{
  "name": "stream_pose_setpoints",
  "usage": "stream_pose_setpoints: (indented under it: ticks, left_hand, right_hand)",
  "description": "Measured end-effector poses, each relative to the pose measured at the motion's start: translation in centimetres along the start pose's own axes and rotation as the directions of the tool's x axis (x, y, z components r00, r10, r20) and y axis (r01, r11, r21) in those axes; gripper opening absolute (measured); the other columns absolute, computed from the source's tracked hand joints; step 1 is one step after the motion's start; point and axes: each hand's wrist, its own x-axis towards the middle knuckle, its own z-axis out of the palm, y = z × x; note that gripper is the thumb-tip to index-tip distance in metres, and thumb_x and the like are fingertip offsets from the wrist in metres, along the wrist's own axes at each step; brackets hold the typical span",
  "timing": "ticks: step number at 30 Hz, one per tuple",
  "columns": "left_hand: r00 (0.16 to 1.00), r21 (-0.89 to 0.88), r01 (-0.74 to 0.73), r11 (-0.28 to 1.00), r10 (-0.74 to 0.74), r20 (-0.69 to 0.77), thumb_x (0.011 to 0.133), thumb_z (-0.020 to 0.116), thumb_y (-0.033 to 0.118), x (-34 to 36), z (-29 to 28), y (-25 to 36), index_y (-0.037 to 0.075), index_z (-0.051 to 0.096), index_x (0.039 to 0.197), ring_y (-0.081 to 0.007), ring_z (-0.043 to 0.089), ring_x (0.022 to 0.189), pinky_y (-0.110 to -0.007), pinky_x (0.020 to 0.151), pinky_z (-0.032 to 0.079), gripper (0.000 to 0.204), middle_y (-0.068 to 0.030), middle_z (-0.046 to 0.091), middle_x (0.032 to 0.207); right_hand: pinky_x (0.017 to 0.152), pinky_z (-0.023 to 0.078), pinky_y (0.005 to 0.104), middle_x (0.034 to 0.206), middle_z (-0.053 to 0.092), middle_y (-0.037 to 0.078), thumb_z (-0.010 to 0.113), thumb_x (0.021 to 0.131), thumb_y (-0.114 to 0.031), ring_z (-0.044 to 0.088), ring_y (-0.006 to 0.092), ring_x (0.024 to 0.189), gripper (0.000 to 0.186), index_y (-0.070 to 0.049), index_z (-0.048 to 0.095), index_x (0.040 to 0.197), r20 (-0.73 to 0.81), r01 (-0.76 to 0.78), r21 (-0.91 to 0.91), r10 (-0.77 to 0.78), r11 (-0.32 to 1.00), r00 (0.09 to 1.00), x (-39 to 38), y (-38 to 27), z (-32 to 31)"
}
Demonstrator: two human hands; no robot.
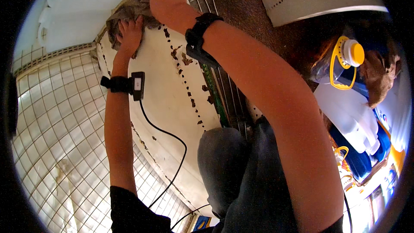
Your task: The person wipes down the white shelves and a white grid wall with a cloth.
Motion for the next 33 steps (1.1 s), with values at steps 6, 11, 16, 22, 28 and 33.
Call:
stream_pose_setpoints:
  ticks: [6, 11, 16, 22, 28, 33]
  left_hand:
    - [0.949, 0.128, -0.301, 0.945, 0.310, -0.062, 0.094, 0.039, 0.031, -4.0, 0.8, 0.8, 0.005, 0.052, 0.120, -0.0451, 0.013, 0.137, -0.069, 0.104, 0.006, 0.039, -0.0272, 0.033, 0.138]
    - [0.891, -0.092, -0.438, 0.894, 0.417, -0.182, 0.092, 0.045, 0.026, -6.3, -0.5, 1.4, 0.008, 0.055, 0.115, -0.0471, 0.017, 0.135, -0.068, 0.103, 0.011, 0.031, -0.0234, 0.039, 0.133]
    - [0.810, 0.218, -0.519, 0.827, 0.557, -0.184, 0.091, 0.048, 0.016, -1.8, -0.5, 1.3, 0.007, 0.057, 0.109, -0.0476, 0.024, 0.133, -0.068, 0.101, 0.018, 0.022, -0.0212, 0.046, 0.118]
    - [0.928, 0.192, -0.364, 0.912, 0.373, -0.014, 0.093, 0.047, 0.019, -1.7, -0.8, -0.8, 0.016, 0.058, 0.109, -0.0449, 0.016, 0.137, -0.066, 0.105, 0.008, 0.020, -0.0204, 0.044, 0.128]
    - [0.948, -0.006, -0.300, 0.954, 0.299, 0.108, 0.096, 0.035, 0.043, 0.3, -1.8, 1.3, 0.010, 0.056, 0.117, -0.0377, 0.001, 0.141, -0.055, 0.110, -0.003, 0.044, -0.0186, 0.017, 0.151]
    - [0.978, -0.249, -0.174, 0.953, 0.198, 0.074, 0.096, 0.033, 0.047, -0.2, -1.2, 0.9, 0.006, 0.052, 0.125, -0.0335, -0.002, 0.142, -0.052, 0.110, -0.006, 0.053, -0.0152, 0.014, 0.153]
  right_hand:
    - [0.068, 0.054, 0.0421, 0.084, 0.067, 0.014, 0.059, 0.080, -0.012, 0.067, 0.0290, 0.077, 0.014, -0.004, 0.068, 0.086, -0.129, 0.161, 0.019, -0.158, 0.987, 0.979, -6.9, -1.1, -0.7]
    - [0.067, 0.054, 0.0407, 0.082, 0.068, 0.014, 0.058, 0.080, -0.013, 0.067, 0.0301, 0.075, 0.014, -0.004, 0.068, 0.082, 0.195, 0.009, 0.158, -0.040, 0.987, 0.980, -7.5, -1.9, -2.6]
    - [0.063, 0.053, 0.0412, 0.078, 0.067, 0.015, 0.060, 0.074, -0.013, 0.066, 0.0304, 0.071, 0.015, -0.004, 0.068, 0.083, 0.066, 0.037, 0.047, -0.040, 0.998, 0.997, -0.7, -0.8, -1.6]
    - [0.061, 0.053, 0.0413, 0.077, 0.067, 0.014, 0.060, 0.076, -0.012, 0.066, 0.0299, 0.073, 0.011, -0.006, 0.068, 0.080, -0.033, -0.035, 0.013, 0.035, 0.999, 0.999, -5.2, -3.7, -0.8]
    - [0.061, 0.053, 0.0386, 0.080, 0.067, 0.011, 0.060, 0.078, -0.010, 0.067, 0.0284, 0.073, 0.010, -0.007, 0.068, 0.082, 0.033, 0.035, -0.001, -0.034, 0.999, 0.999, -1.3, 0.1, -1.1]
    - [0.071, 0.053, 0.0395, 0.089, 0.069, 0.011, 0.068, 0.076, -0.014, 0.067, 0.0256, 0.084, 0.014, -0.007, 0.072, 0.088, 0.072, -0.054, -0.056, 0.058, 0.997, 0.996, -2.3, -1.2, -0.6]
